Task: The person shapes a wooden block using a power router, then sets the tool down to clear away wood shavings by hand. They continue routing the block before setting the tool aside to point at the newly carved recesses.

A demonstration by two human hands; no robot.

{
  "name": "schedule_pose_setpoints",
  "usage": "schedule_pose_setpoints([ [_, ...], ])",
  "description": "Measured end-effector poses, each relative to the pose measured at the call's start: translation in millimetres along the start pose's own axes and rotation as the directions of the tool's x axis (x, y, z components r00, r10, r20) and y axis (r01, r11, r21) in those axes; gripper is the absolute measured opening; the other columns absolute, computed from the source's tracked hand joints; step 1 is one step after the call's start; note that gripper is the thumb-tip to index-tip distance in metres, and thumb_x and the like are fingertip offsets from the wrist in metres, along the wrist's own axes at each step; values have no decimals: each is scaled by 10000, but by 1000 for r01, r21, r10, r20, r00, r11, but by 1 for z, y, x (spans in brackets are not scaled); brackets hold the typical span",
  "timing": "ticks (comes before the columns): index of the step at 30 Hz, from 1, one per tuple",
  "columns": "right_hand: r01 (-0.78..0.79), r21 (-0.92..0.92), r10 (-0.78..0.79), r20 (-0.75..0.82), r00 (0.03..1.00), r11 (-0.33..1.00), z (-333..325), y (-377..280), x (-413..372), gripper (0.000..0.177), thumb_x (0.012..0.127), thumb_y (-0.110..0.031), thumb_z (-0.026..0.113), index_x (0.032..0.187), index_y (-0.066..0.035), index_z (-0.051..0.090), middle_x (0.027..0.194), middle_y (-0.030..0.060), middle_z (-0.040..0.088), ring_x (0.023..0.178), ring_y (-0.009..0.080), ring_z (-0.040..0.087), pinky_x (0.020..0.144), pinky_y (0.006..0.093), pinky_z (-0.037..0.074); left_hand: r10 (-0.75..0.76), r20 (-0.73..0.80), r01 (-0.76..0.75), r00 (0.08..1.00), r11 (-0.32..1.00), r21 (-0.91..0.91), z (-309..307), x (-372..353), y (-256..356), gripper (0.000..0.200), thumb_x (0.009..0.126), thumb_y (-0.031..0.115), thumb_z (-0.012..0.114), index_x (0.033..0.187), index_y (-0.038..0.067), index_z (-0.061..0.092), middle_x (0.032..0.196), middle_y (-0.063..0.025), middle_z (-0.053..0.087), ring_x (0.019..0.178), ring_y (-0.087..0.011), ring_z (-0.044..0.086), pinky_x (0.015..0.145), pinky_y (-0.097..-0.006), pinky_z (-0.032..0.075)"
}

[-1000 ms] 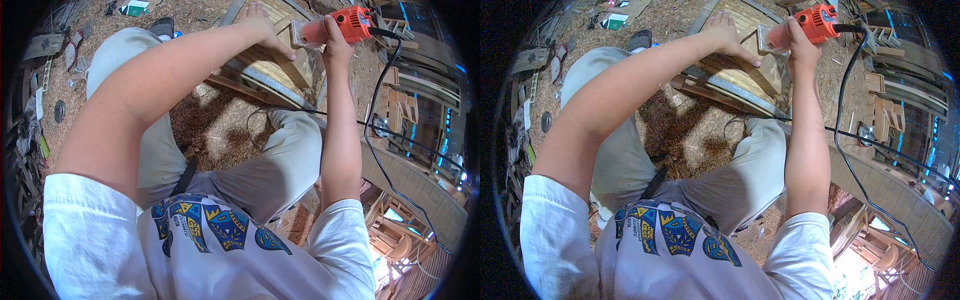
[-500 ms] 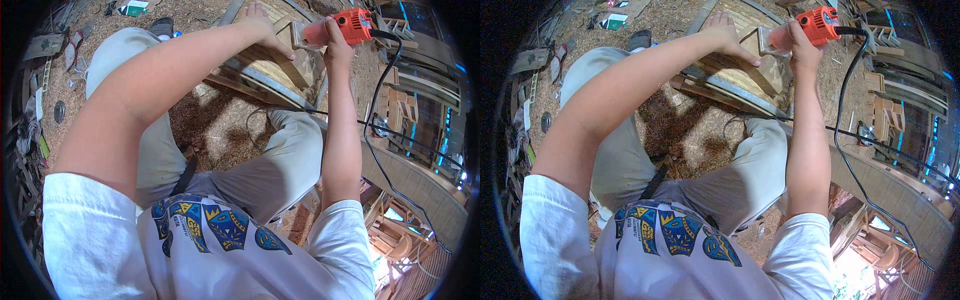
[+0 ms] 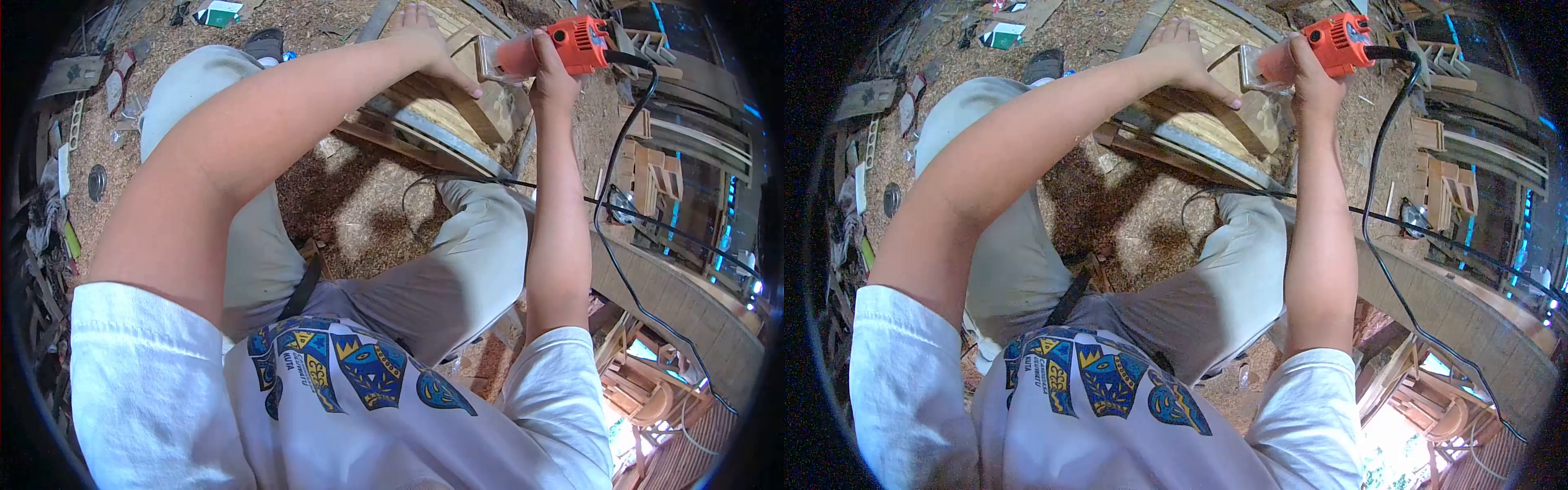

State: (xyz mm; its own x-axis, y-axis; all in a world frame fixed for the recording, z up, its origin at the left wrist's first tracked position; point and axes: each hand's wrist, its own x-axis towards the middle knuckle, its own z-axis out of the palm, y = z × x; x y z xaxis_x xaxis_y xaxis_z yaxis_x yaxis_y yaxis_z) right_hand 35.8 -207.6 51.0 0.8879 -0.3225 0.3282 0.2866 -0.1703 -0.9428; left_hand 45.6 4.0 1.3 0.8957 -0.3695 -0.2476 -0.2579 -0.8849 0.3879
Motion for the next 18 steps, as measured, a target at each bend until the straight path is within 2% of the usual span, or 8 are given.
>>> schedule_pose_setpoints([
  [5,-30,-4,30,9,999,1000,3,-7,-5,294,831,-64,880,1036,-65,668,968,19,723,811,143,700,759,325,576,1,-15,-1,1000,1000,12,0,0,0,1699,480,1026,712,1605,-164,259,1726,-323,177,1630,-441,136,1328,-504,145],
  [7,-27,-12,27,9,1000,1000,1,-6,-4,295,832,-65,879,1037,-65,667,966,20,722,808,145,699,759,326,577,9,43,-11,999,998,54,-5,-1,1,1683,484,1033,699,1600,-158,287,1730,-322,167,1632,-440,131,1328,-508,141],
  [18,0,7,0,12,1000,1000,1,-5,-5,312,834,-40,879,1055,-63,659,957,17,718,803,143,694,753,323,573,-13,18,12,1000,1000,23,-3,-1,1,1672,478,1034,701,1610,-130,302,1743,-307,144,1639,-430,111,1329,-513,128],
])
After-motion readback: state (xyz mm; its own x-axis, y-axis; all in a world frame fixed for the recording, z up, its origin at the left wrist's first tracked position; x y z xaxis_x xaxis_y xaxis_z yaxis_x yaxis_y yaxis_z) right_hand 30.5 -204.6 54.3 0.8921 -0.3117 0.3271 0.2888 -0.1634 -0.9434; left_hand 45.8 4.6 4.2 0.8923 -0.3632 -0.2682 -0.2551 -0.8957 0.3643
